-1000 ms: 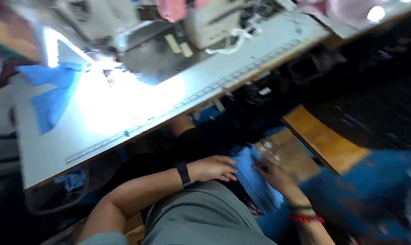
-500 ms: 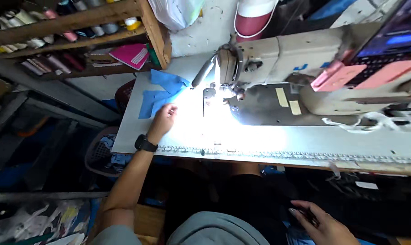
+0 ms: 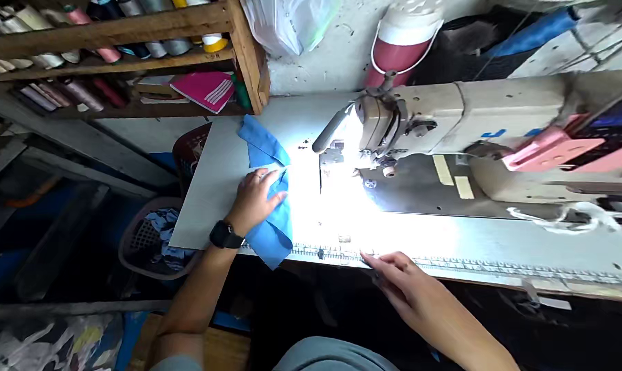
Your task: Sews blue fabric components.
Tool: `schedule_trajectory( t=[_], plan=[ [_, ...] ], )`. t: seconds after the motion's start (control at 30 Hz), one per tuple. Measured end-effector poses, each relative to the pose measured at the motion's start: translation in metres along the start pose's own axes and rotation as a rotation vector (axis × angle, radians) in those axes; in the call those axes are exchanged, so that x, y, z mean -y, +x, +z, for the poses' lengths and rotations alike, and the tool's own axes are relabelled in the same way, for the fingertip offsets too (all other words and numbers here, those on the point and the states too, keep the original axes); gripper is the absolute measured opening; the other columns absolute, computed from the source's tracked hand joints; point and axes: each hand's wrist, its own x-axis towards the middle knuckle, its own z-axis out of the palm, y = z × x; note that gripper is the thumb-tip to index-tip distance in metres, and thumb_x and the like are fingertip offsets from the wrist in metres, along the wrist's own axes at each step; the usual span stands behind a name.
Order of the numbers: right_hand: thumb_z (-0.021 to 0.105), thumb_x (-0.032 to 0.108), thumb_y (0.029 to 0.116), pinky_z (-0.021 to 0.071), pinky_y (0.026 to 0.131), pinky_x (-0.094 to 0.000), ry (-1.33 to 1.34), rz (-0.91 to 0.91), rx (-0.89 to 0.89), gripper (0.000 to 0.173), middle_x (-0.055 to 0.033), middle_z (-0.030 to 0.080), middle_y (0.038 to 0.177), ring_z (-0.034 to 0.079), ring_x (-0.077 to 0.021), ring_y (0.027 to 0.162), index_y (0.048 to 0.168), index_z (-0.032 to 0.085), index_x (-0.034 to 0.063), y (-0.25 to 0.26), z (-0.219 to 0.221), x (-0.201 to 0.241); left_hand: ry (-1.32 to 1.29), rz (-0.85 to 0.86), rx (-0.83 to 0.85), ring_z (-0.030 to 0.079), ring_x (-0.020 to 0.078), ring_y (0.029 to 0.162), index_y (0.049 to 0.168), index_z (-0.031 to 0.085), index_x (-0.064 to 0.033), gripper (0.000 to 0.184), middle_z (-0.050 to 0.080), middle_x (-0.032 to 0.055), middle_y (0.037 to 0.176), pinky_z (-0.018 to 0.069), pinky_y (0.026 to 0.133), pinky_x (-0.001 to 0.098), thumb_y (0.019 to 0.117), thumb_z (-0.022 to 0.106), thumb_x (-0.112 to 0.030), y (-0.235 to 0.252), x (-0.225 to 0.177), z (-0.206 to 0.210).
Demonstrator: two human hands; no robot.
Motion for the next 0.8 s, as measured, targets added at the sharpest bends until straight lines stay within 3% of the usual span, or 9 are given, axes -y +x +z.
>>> schedule_trajectory(
  t=[0.1, 0.2, 0.3, 0.4, 0.5, 0.63, 0.8],
  plan=[
    [0.061, 0.010, 0.0955, 0.0599, 0.066, -0.0482, -0.167, -0.054, -0.008, 0.028, -0.0155, 0.070, 0.096, 0.071, -0.0322, 0.079, 0.122, 0.069, 0.0049, 0.053, 0.010, -0.003, 0.085, -0.050, 0.244, 0.022, 0.0392, 0.155, 0.155, 0.048, -0.0258, 0.059, 0.031, 0.0152, 0.166, 0.0170, 0.115, 0.0768, 0.1027, 0.050, -0.054, -0.020, -0.015, 0.013],
    [0.060, 0.006, 0.0967, 0.0583, 0.063, -0.0526, -0.298, -0.150, -0.004, 0.022, -0.0186, 0.070, 0.093, 0.071, -0.0373, 0.077, 0.116, 0.071, 0.0027, 0.097, 0.028, -0.016, 0.074, -0.046, 0.244, 0.020, 0.0338, 0.157, 0.155, 0.047, -0.0268, 0.058, 0.031, 0.0102, 0.167, 0.0089, 0.118, 0.0758, 0.1054, 0.042, -0.055, -0.051, -0.015, 0.014],
    [0.058, 0.006, 0.0991, 0.0581, 0.076, -0.0547, -0.305, -0.218, 0.030, 0.029, -0.0195, 0.070, 0.109, 0.071, -0.0381, 0.093, 0.126, 0.069, 0.0062, 0.140, 0.042, -0.012, 0.011, -0.016, 0.212, 0.019, 0.0329, 0.157, 0.156, 0.047, -0.0255, 0.056, 0.030, 0.0111, 0.167, 0.0070, 0.120, 0.0734, 0.1063, 0.041, -0.052, -0.076, -0.005, 0.013],
    [0.062, 0.006, 0.0961, 0.0546, 0.070, -0.0520, -0.262, -0.253, 0.070, 0.022, -0.0177, 0.066, 0.105, 0.067, -0.0347, 0.086, 0.116, 0.072, 0.0066, 0.178, 0.055, 0.011, -0.010, 0.005, 0.152, 0.023, 0.0325, 0.156, 0.154, 0.049, -0.0261, 0.056, 0.034, 0.0111, 0.166, 0.0083, 0.121, 0.0713, 0.1064, 0.040, -0.053, -0.090, 0.003, 0.016],
    [0.060, 0.008, 0.0972, 0.0547, 0.063, -0.0476, -0.273, -0.283, 0.095, 0.020, -0.0161, 0.064, 0.113, 0.067, -0.0305, 0.079, 0.115, 0.070, 0.0081, 0.197, 0.065, 0.027, -0.012, 0.006, 0.133, 0.024, 0.0328, 0.156, 0.154, 0.050, -0.0262, 0.056, 0.036, 0.0115, 0.165, 0.0084, 0.122, 0.0705, 0.1064, 0.039, -0.054, -0.094, 0.005, 0.017],
    [0.061, 0.006, 0.0954, 0.0558, 0.062, -0.0462, -0.221, -0.344, 0.068, 0.025, -0.0185, 0.061, 0.129, 0.068, -0.0300, 0.076, 0.118, 0.071, 0.0091, 0.210, 0.081, 0.023, -0.021, 0.008, 0.122, 0.024, 0.0326, 0.156, 0.153, 0.051, -0.0251, 0.056, 0.035, 0.0113, 0.165, 0.0073, 0.122, 0.0704, 0.1066, 0.039, -0.053, -0.095, 0.006, 0.018],
    [0.062, 0.003, 0.0939, 0.0561, 0.067, -0.0480, -0.216, -0.365, 0.107, 0.027, -0.0182, 0.060, 0.133, 0.068, -0.0325, 0.087, 0.119, 0.072, 0.0089, 0.215, 0.087, 0.019, -0.028, 0.020, 0.100, 0.026, 0.0327, 0.155, 0.152, 0.051, -0.0254, 0.055, 0.037, 0.0116, 0.164, 0.0081, 0.121, 0.0719, 0.1068, 0.039, -0.053, -0.096, 0.006, 0.018]
  ],
)
